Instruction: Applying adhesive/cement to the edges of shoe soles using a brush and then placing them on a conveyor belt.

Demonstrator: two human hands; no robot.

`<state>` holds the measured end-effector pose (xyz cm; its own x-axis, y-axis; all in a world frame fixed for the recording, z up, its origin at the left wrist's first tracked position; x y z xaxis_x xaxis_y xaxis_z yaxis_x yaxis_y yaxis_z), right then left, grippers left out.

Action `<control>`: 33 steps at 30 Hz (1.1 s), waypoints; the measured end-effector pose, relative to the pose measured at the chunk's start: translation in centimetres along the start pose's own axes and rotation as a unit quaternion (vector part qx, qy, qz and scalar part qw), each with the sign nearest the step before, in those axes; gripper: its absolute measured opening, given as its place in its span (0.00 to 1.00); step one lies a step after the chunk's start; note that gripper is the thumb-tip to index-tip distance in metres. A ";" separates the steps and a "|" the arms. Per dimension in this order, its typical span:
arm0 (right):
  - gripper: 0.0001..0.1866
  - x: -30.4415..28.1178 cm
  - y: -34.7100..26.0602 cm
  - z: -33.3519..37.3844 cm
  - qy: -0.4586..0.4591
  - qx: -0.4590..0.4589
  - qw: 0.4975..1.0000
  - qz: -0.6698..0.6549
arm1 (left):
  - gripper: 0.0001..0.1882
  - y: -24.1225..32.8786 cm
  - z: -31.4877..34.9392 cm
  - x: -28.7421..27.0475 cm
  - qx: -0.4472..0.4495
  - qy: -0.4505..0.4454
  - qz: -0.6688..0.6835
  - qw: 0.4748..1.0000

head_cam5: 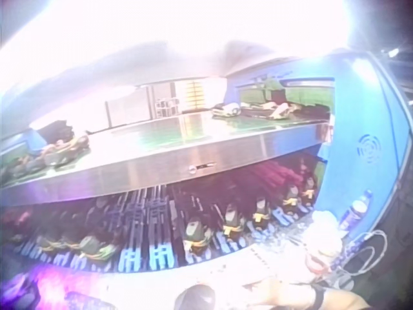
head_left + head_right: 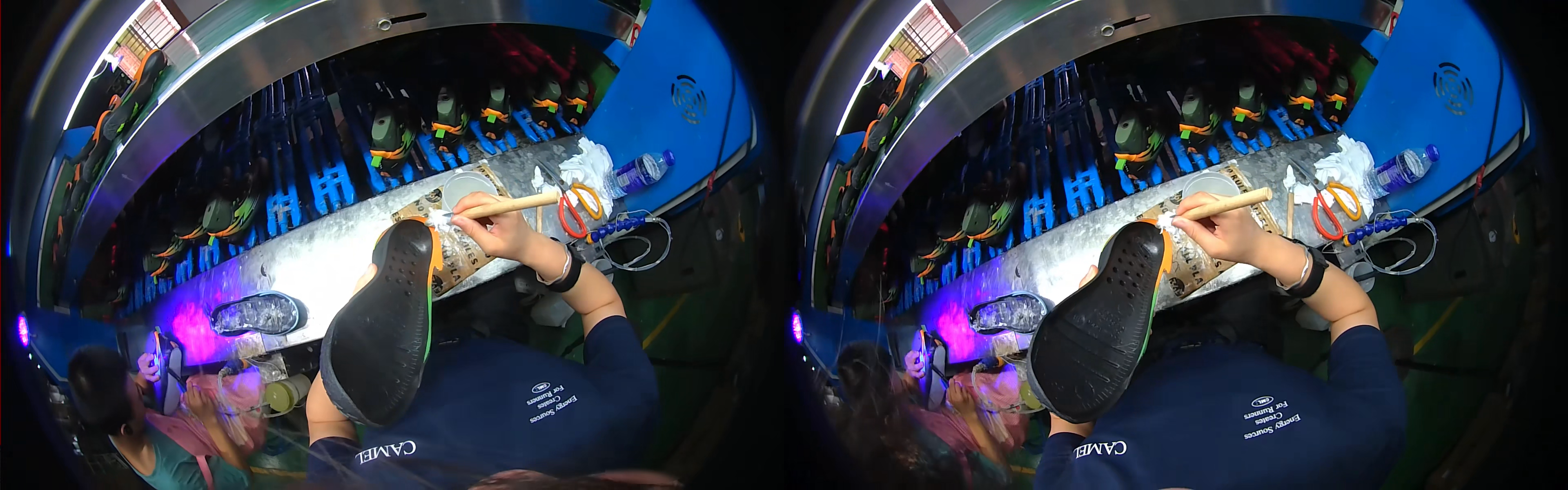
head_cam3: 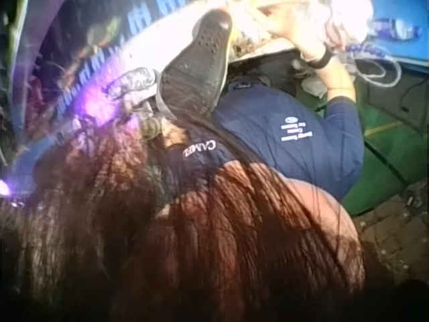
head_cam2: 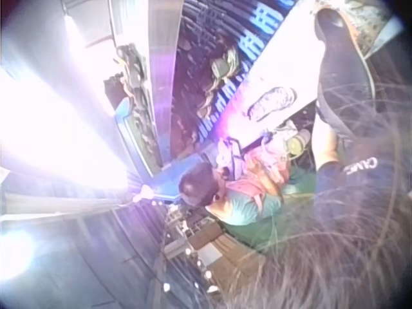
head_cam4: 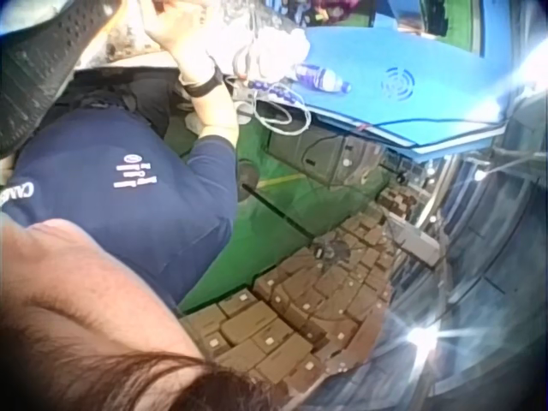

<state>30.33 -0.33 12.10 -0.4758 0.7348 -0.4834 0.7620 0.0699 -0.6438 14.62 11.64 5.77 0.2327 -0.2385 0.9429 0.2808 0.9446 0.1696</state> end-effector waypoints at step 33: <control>0.02 0.8 -2.0 1.1 -0.087 0.105 0.988 -0.069 | 0.21 1.8 1.7 4.3 0.132 0.079 -0.203 0.967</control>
<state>27.92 -0.59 12.33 -0.6511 0.5998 -0.4650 0.5856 0.0072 -0.8106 14.54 12.66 10.64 0.2976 -0.6139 0.7312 0.1359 0.7853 0.6040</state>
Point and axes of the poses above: each hand's wrist, its own z-axis away from the middle knuckle, its own x-axis out of the palm, y = z × x, the point moved 4 cm from there along -z, towards the middle knuckle, and after that the axes turned 9 degrees about z, right-handed, at the moved point
